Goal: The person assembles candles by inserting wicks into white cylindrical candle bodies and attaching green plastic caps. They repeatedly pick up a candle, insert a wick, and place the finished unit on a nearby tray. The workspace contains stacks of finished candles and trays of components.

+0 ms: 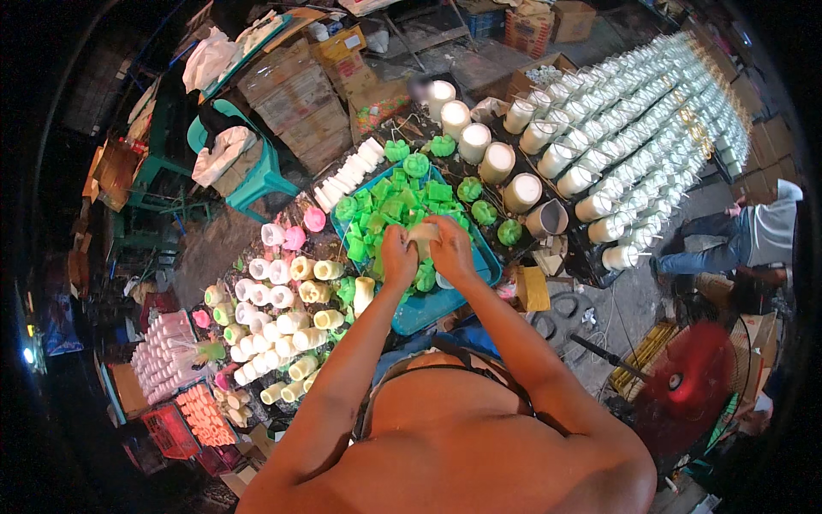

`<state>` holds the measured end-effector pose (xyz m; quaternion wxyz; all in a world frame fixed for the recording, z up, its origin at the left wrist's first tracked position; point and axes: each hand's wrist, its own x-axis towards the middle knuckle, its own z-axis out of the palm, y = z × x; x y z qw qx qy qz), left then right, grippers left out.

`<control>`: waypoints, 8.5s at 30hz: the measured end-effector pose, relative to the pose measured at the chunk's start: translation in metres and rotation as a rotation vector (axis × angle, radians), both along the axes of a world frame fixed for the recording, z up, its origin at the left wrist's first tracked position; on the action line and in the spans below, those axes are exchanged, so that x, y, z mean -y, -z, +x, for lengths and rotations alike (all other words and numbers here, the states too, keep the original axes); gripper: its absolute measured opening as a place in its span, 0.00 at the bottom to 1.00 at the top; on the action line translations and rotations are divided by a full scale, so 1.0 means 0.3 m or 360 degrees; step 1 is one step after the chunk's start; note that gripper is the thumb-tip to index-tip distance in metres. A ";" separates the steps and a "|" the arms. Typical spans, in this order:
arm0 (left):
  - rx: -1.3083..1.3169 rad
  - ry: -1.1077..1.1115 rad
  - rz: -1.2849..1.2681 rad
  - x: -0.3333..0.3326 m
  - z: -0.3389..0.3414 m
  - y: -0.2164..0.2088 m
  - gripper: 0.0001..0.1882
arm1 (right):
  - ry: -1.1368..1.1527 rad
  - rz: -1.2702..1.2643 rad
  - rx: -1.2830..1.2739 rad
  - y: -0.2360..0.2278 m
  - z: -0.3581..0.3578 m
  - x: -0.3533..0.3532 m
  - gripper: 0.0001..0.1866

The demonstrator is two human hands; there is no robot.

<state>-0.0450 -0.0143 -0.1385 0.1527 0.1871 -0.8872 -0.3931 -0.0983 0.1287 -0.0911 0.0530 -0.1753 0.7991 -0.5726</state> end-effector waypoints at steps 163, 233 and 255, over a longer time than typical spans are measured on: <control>-0.0680 0.0042 -0.0393 -0.032 0.378 -0.855 0.29 | -0.0817 0.0022 -0.0808 -0.797 0.126 -0.102 0.04; -0.0796 -0.1117 -0.0643 0.067 0.909 -1.027 0.21 | -0.1538 -0.0847 -0.1201 -0.940 0.500 0.374 0.09; -0.0257 -0.1387 -0.0885 0.029 1.043 -1.036 0.22 | -0.1565 -0.0697 -0.1516 -0.906 0.630 0.437 0.09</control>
